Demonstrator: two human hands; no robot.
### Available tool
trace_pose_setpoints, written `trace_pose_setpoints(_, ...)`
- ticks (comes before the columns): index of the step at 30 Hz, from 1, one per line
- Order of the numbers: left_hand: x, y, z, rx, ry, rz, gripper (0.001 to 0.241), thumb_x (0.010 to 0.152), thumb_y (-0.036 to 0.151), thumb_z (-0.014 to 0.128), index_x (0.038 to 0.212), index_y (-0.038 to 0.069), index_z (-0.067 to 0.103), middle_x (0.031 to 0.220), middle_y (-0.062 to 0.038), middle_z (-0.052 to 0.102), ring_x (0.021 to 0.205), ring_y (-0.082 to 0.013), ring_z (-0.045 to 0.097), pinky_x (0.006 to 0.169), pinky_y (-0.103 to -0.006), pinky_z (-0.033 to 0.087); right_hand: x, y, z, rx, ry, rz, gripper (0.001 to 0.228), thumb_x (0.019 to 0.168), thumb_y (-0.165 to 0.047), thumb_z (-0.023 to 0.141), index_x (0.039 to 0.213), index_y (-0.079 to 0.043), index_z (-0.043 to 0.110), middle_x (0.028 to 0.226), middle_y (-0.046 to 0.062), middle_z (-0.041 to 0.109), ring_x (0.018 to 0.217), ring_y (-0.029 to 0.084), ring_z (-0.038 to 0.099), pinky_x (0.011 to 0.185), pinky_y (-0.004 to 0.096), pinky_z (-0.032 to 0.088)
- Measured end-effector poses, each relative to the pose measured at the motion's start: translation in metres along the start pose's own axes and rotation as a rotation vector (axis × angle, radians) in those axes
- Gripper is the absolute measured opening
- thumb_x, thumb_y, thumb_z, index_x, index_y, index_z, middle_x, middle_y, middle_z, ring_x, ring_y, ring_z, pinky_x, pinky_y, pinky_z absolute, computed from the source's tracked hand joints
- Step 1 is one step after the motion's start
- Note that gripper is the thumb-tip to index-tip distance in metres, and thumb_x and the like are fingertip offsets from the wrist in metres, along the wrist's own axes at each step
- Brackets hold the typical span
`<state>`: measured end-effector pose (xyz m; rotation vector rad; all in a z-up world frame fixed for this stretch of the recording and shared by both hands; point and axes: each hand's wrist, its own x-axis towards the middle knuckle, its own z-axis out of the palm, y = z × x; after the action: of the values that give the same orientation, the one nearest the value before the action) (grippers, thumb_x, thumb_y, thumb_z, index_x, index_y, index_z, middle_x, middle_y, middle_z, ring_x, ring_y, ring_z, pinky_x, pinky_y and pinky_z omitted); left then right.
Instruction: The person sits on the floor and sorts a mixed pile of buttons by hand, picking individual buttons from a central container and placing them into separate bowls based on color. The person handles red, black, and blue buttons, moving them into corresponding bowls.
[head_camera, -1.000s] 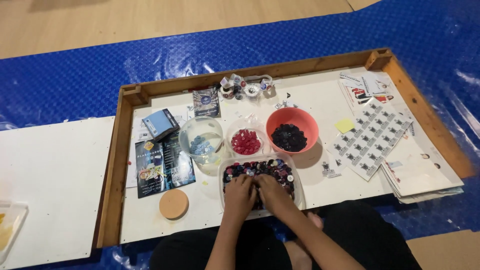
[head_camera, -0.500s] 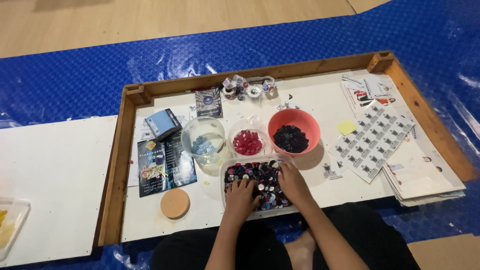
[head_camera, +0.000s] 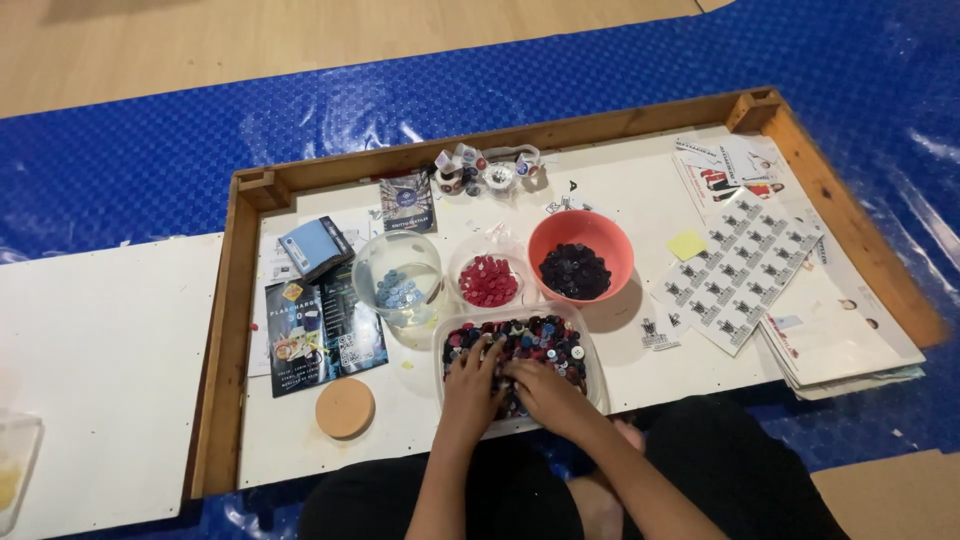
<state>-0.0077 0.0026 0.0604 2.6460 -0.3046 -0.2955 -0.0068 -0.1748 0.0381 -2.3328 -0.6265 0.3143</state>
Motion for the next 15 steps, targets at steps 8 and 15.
trace_pose_setpoints(8,0.001,-0.008,0.014,0.063,0.010,0.027,0.042,0.090,0.021,0.071,0.130,0.016,0.063,0.154,-0.009,0.045,0.127,-0.0424,0.057,0.096,-0.0514,0.057,0.001,0.021,-0.026,0.119,0.174,0.193,0.028,0.094,-0.009,0.059,0.115,-0.009,0.077,0.117,0.016,0.076,0.118,0.035,0.069,0.102,0.045,0.053)
trace_pose_setpoints(15,0.010,-0.017,0.033,0.061,0.048,0.004,0.026,0.091,0.026,0.072,0.108,0.008,0.066,0.132,-0.010,0.055,0.119,-0.0387,0.063,0.088,-0.0460,0.059,0.014,0.039,-0.011,-0.181,0.135,0.264,0.044,0.097,-0.017,0.058,0.140,-0.006,0.056,0.138,0.017,0.061,0.133,0.035,0.057,0.113,0.046,0.045)
